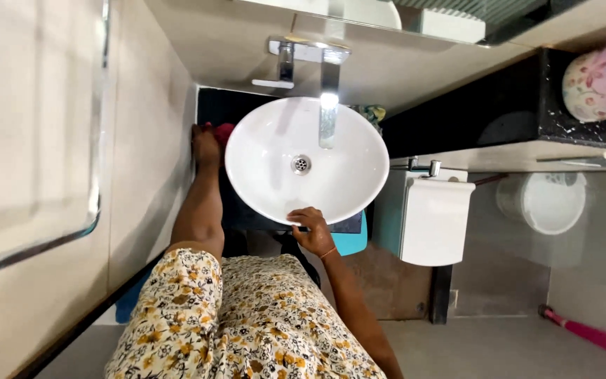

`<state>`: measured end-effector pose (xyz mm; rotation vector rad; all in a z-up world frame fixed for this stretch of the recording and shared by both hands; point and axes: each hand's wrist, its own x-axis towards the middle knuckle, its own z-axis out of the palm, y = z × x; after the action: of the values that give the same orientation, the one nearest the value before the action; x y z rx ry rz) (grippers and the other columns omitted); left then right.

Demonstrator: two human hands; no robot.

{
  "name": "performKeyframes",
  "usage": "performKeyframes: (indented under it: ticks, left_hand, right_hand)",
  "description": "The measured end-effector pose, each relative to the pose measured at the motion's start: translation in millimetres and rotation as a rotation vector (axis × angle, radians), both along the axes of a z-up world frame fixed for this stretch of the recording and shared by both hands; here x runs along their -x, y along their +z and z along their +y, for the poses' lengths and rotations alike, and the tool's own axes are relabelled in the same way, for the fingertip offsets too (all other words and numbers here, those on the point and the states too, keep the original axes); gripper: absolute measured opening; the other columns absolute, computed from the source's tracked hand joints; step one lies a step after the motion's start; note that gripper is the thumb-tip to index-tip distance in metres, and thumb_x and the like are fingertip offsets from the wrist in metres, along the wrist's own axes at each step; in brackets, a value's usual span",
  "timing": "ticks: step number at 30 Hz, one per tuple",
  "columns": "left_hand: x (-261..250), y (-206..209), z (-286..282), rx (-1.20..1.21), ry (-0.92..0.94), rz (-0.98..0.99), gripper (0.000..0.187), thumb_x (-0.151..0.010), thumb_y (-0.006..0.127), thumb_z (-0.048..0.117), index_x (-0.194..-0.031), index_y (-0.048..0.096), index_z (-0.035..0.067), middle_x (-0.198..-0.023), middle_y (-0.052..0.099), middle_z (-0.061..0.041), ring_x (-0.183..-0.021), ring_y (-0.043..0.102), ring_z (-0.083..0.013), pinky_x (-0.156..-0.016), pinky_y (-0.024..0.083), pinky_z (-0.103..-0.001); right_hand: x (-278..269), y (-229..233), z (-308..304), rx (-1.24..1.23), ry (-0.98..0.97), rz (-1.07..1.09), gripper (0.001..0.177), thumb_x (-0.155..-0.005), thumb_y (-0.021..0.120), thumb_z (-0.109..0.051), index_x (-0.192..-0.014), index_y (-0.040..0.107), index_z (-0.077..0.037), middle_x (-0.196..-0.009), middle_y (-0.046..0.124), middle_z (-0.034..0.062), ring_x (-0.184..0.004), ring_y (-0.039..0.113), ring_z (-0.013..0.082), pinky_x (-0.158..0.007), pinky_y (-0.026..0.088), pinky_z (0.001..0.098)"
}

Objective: Cleaning a bathroom sink and the surrounding countertop area using a pink cleaning cloth.

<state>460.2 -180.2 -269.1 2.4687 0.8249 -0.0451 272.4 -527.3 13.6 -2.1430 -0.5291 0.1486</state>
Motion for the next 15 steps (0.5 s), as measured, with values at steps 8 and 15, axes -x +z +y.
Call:
performKeyframes:
  ticks: [8, 15]
  left_hand:
    - [-102, 24, 1, -0.090, -0.371, -0.028, 0.058, -0.080, 0.074, 0.035, -0.130, 0.063, 0.007, -0.139, 0.056, -0.023, -0.131, 0.052, -0.0446, -0.106, 0.044, -0.057]
    - [-99, 5, 9, -0.052, -0.595, 0.029, 0.037, -0.108, 0.049, 0.030, -0.141, 0.064, 0.019, -0.148, 0.063, -0.014, -0.138, 0.059, -0.0344, -0.118, 0.046, -0.049]
  right_hand:
    - [-5, 6, 0, 0.017, -0.034, 0.007, 0.024, -0.078, 0.074, -0.005, -0.101, 0.077, -0.010, -0.112, 0.076, 0.0057, -0.106, 0.067, 0.0258, -0.098, 0.050, 0.0417]
    - [-8, 0, 0, 0.055, 0.035, 0.045, 0.023, -0.077, 0.075, -0.006, -0.100, 0.078, -0.010, -0.111, 0.076, 0.0055, -0.104, 0.067, 0.0259, -0.096, 0.051, 0.0420]
